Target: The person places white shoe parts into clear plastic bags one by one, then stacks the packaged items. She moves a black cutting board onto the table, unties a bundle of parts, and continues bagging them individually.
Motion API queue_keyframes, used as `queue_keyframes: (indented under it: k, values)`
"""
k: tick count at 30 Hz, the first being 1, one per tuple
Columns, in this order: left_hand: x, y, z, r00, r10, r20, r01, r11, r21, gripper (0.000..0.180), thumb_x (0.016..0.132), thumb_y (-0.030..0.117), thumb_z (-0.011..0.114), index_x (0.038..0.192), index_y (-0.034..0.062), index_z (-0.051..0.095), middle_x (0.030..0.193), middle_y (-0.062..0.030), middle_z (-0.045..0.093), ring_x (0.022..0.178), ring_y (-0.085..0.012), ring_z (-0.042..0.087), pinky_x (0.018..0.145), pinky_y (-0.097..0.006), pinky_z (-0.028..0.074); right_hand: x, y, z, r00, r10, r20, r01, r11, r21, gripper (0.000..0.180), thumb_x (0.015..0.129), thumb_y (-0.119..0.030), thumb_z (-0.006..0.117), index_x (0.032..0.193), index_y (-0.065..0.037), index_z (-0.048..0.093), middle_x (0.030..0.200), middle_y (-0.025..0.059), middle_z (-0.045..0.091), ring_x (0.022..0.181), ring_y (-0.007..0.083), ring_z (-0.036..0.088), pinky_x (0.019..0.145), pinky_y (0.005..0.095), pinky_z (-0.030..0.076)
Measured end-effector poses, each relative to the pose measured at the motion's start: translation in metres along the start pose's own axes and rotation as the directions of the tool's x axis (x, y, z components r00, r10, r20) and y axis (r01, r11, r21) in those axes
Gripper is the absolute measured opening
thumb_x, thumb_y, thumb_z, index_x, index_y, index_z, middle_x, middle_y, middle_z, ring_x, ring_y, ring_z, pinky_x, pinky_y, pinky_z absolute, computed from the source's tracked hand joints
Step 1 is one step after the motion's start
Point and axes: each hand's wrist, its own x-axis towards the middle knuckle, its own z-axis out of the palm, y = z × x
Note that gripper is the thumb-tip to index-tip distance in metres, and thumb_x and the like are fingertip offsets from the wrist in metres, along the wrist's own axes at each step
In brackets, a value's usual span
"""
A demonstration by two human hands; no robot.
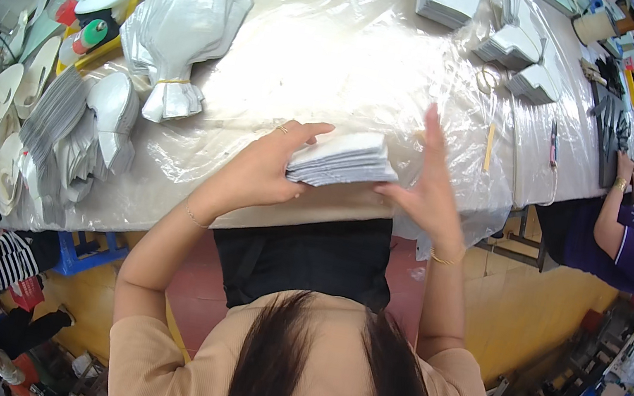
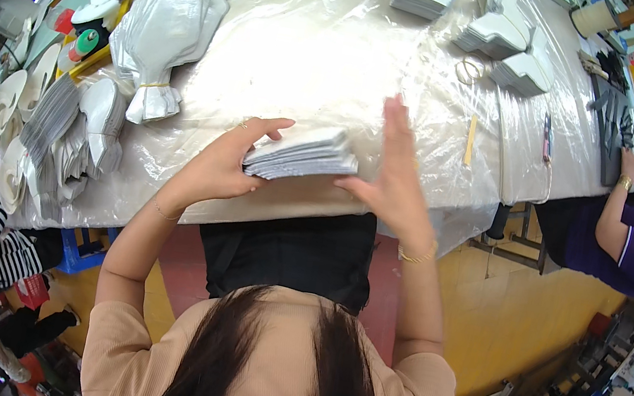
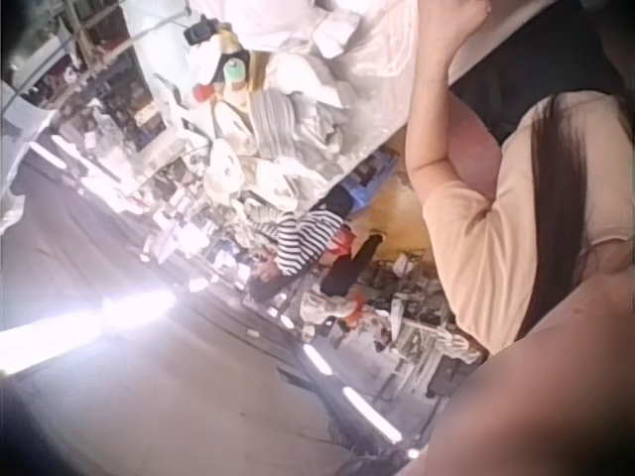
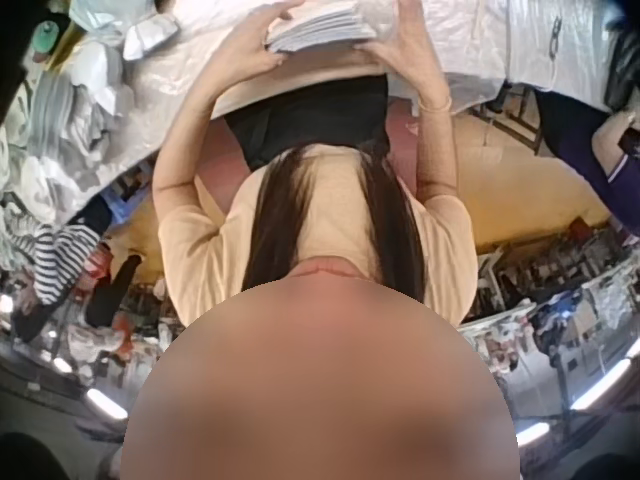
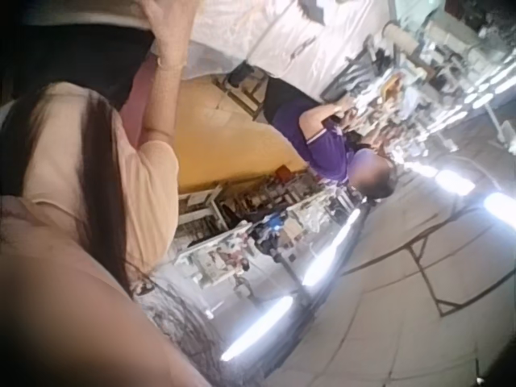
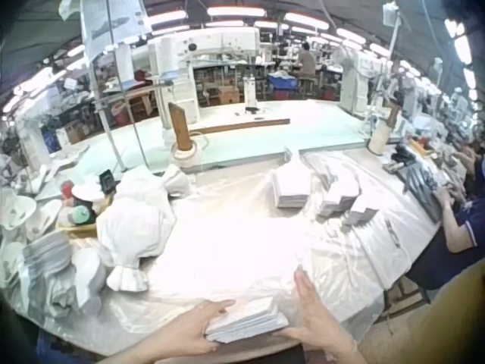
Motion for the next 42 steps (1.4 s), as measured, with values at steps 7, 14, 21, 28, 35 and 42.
queue_keyframes:
  k: [7, 14, 21, 28, 35, 42]
  values:
    - [0.000, -0.005, -0.011, 0.997, 0.076, 0.019, -0.077, 0.997, 0.013, 0.080, 0.065, 0.002, 0.073, 0.141, 0.0103, 0.047, 0.127, -0.0167, 0.054, 0.117, -0.0346, 0.055, 0.100, -0.040, 0.044, 0.025, -0.008, 0.033, 0.983, -0.148, 0.108, 0.128, 0.976, 0.175, 0.109, 0.066, -0.018, 0.087, 0.152, -0.006, 0.023, 0.156, 0.0165, 0.030, 0.146, 0.0344, 0.027, 0.118, 0.0394, 0.027]
    - [0.003, 0.006, -0.023, 0.983, 0.009, 0.182, -0.025, 0.996, 0.088, 0.058, 0.069, 0.002, 0.066, 0.125, 0.0076, 0.054, 0.119, -0.0174, 0.061, 0.105, -0.0358, 0.061, 0.089, -0.039, 0.049, 0.032, -0.021, 0.021, 0.949, -0.273, 0.158, 0.227, 0.939, 0.258, 0.048, 0.069, -0.002, 0.077, 0.116, -0.009, 0.065, 0.104, 0.0082, 0.068, 0.093, 0.0285, 0.066, 0.083, 0.0355, 0.053]
    - [0.000, 0.017, -0.039, 0.996, 0.008, 0.086, -0.029, 0.969, 0.245, 0.054, 0.072, 0.004, 0.070, 0.124, 0.0069, 0.056, 0.121, -0.0182, 0.062, 0.107, -0.0336, 0.061, 0.090, -0.039, 0.048, 0.033, -0.023, 0.025, 0.972, -0.206, 0.111, 0.174, 0.953, 0.247, 0.040, 0.069, -0.001, 0.078, 0.107, -0.008, 0.068, 0.101, 0.0089, 0.069, 0.089, 0.0274, 0.068, 0.078, 0.0344, 0.054]
    - [-0.012, 0.028, -0.063, 0.494, 0.224, -0.840, -0.550, 0.829, -0.102, 0.033, 0.091, 0.007, 0.064, 0.123, 0.0021, 0.056, 0.118, -0.0100, 0.061, 0.106, -0.0182, 0.058, 0.094, -0.031, 0.045, 0.030, -0.004, -0.014, 0.892, 0.185, -0.413, 0.032, 0.884, 0.466, 0.032, 0.079, -0.005, 0.080, 0.107, -0.001, 0.067, 0.096, 0.0058, 0.069, 0.086, 0.0154, 0.066, 0.077, 0.0284, 0.052]
    - [0.163, 0.016, -0.039, 0.945, -0.045, -0.325, -0.184, 0.746, -0.640, 0.038, 0.097, 0.021, 0.060, 0.125, -0.0031, 0.057, 0.118, -0.0123, 0.062, 0.107, -0.0197, 0.061, 0.090, -0.031, 0.048, 0.056, 0.029, -0.050, 0.579, 0.466, -0.669, 0.403, 0.550, 0.731, 0.047, 0.088, -0.002, 0.071, 0.130, 0.000, 0.052, 0.122, 0.0080, 0.060, 0.107, 0.0150, 0.059, 0.094, 0.0304, 0.049]
    - [0.322, 0.050, -0.047, 0.849, -0.527, -0.033, 0.317, 0.560, -0.765, 0.073, 0.089, 0.052, 0.067, 0.132, -0.0051, 0.051, 0.118, -0.0224, 0.061, 0.111, -0.0304, 0.060, 0.094, -0.043, 0.051, 0.069, 0.074, -0.056, 0.585, 0.622, -0.521, 0.504, 0.225, 0.834, 0.048, 0.092, -0.010, 0.066, 0.137, -0.003, 0.048, 0.128, 0.0078, 0.058, 0.112, 0.0206, 0.061, 0.096, 0.0348, 0.053]
